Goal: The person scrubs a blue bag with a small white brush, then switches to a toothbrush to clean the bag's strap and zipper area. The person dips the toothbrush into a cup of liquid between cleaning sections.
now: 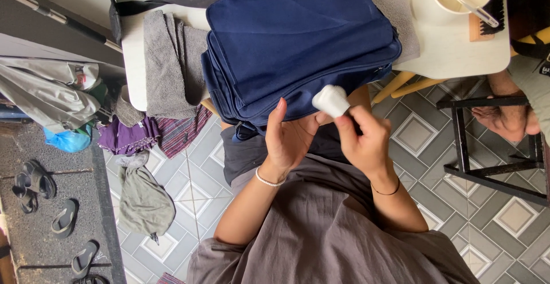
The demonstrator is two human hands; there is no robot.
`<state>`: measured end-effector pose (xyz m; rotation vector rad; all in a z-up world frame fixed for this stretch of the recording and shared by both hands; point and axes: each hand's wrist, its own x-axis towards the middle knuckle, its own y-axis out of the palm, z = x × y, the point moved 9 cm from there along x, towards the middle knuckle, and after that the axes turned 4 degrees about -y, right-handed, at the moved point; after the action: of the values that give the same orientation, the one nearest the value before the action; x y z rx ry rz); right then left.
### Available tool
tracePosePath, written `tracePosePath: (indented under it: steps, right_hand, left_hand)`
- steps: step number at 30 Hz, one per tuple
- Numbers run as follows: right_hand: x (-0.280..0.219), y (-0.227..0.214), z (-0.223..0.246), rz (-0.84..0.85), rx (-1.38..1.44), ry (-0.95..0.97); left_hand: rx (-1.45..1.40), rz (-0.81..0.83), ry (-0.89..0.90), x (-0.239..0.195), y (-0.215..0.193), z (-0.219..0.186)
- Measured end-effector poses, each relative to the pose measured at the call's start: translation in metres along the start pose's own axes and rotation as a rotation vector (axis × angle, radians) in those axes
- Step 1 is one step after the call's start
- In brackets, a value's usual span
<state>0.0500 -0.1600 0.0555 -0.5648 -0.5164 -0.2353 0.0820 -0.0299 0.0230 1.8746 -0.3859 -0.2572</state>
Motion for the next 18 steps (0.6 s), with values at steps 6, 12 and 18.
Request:
tracePosePath:
  steps: [6, 12, 18]
  right_hand:
    - [-0.007, 0.010, -0.001, 0.077, 0.032, -0.050]
    - [0.004, 0.008, 0.013, 0.053, -0.021, -0.041]
    - [0.011, 0.000, 0.013, 0.006, -0.053, -0.053]
  left_hand:
    - [-0.005, -0.032, -0.095, -0.006, -0.036, 0.020]
    - [-0.007, 0.055, -0.058, 0.003, -0.030, 0.012]
    - [-0.021, 0.081, 0.000, 0.010, -0.006, -0.002]
